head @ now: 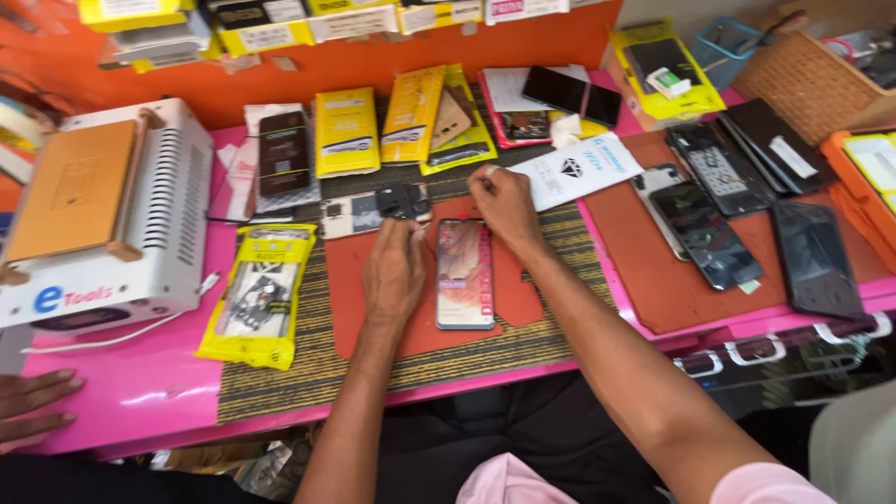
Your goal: The person handles a smartphone, removes a protective film from its screen, and then uses a small tool to pry open the device's back cover. They continue to work on the internal components of the phone.
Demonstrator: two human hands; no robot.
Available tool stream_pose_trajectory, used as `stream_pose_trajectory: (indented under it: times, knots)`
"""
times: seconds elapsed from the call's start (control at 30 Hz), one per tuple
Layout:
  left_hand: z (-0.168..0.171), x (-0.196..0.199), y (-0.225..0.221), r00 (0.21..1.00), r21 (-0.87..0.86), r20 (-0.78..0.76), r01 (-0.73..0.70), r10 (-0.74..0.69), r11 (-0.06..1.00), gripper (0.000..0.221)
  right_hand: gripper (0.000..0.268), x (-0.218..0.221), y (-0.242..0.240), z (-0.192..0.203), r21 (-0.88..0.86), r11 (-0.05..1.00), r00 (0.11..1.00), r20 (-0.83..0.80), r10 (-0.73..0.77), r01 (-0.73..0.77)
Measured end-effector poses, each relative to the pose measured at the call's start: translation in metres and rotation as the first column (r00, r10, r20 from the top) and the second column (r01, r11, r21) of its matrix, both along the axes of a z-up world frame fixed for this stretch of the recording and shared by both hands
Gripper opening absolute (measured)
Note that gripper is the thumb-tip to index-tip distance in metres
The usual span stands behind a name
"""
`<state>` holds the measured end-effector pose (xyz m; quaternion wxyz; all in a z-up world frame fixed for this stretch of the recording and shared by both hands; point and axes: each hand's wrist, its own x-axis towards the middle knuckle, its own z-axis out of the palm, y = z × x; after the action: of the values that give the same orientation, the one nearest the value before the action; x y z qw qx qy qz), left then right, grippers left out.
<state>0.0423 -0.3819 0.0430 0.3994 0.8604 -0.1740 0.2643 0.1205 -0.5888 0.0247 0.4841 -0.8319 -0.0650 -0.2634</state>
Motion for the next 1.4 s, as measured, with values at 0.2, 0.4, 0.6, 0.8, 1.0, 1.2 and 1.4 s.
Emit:
stream_pose_trajectory:
  times: [0.2,0.4,0.6,0.8,1.0,1.2,1.4]
  knots:
    - [0.028,-0.003,-0.016,0.992,0.000,0.023,0.127,-0.127,0.992,0.007,0.011,0.003,-0.002,-0.005,-0.028,0.999,0.995,0.099,0.019,-0.016]
    - [0.068,-0.003,-0.070,0.942,-0.056,0.105,0.325,-0.318,0.944,0.007,0.013,-0.001,-0.008,-0.009,-0.063,0.995,0.968,0.238,0.085,-0.072]
    - [0.053,-0.009,-0.164,0.842,-0.190,-0.093,0.508,-0.531,0.840,0.014,0.007,0.021,0.004,-0.024,-0.065,0.991,0.941,0.328,-0.087,0.115]
    - [0.015,0.006,-0.226,0.830,0.174,-0.215,0.552,-0.515,0.816,0.013,0.010,-0.003,0.003,-0.008,-0.042,0.997,0.987,0.154,-0.055,0.062]
    - [-0.017,0.023,-0.263,0.762,0.299,-0.122,0.640,-0.636,0.708,0.017,0.011,-0.001,0.002,-0.005,-0.077,0.994,0.966,0.254,-0.055,0.077]
    - [-0.008,0.011,-0.282,0.762,0.528,-0.350,0.641,-0.545,0.557,0.016,0.011,-0.001,0.002,-0.005,-0.026,0.999,0.987,0.157,-0.018,0.022]
    - [-0.007,0.009,-0.280,0.752,0.554,-0.313,0.640,-0.580,0.532,0.020,0.010,-0.001,0.002,-0.007,-0.045,0.998,0.980,0.199,-0.028,0.037]
